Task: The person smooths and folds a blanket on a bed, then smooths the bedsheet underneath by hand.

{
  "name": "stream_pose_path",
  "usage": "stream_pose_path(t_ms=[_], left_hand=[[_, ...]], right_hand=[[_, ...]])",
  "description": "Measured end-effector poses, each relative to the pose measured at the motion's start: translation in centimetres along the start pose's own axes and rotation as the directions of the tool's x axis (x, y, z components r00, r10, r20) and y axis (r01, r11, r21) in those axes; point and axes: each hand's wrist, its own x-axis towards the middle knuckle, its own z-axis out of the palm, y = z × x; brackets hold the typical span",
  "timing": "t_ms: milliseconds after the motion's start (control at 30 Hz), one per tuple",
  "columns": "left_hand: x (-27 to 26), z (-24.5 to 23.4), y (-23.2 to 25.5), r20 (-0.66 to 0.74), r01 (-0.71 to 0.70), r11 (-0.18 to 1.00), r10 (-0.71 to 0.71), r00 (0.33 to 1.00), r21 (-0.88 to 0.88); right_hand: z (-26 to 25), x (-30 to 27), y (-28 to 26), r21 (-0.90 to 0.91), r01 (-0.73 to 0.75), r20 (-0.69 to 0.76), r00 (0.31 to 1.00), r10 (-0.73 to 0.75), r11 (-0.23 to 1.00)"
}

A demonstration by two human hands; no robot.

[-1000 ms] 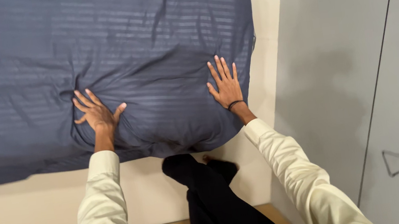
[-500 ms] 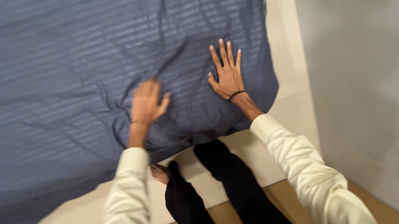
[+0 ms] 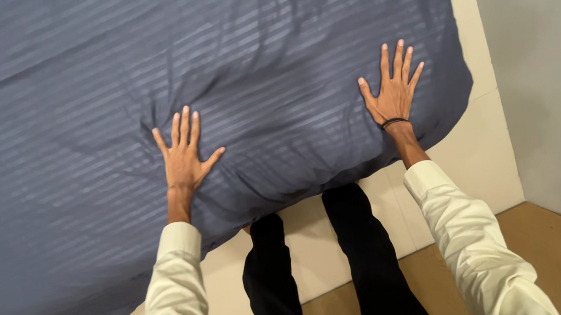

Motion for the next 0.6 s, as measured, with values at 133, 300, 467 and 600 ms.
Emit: stream_pose_path(t_ms=[133,300,467,600], left_hand=[[-1.8,-0.1,-3.1,0.022,0.01,1.0,-0.01,1.0,0.016],[-1.6,-0.2,-5.0,0.032,-0.081,0.997,0.081,0.996,0.007],[-3.2,-1.0,-8.6,0.03,-0.179,0.984,0.179,0.983,-0.001],[-7.8,-3.0,-15.0,0.014,0.129,0.976,-0.134,0.991,0.174]], right_hand=[[1.2,-1.6,-6.8,0.038,0.078,-0.001,0.997,-0.078,0.996],[3.4,-6.7,-18.5,0.124,0.288,0.042,0.955,-0.295,0.95],[5.8,-9.8,-26.0,0.165,0.448,0.093,0.88,-0.466,0.879],[7.7,-11.1,-25.5,0.127,0.438,0.12,0.884,-0.452,0.89]])
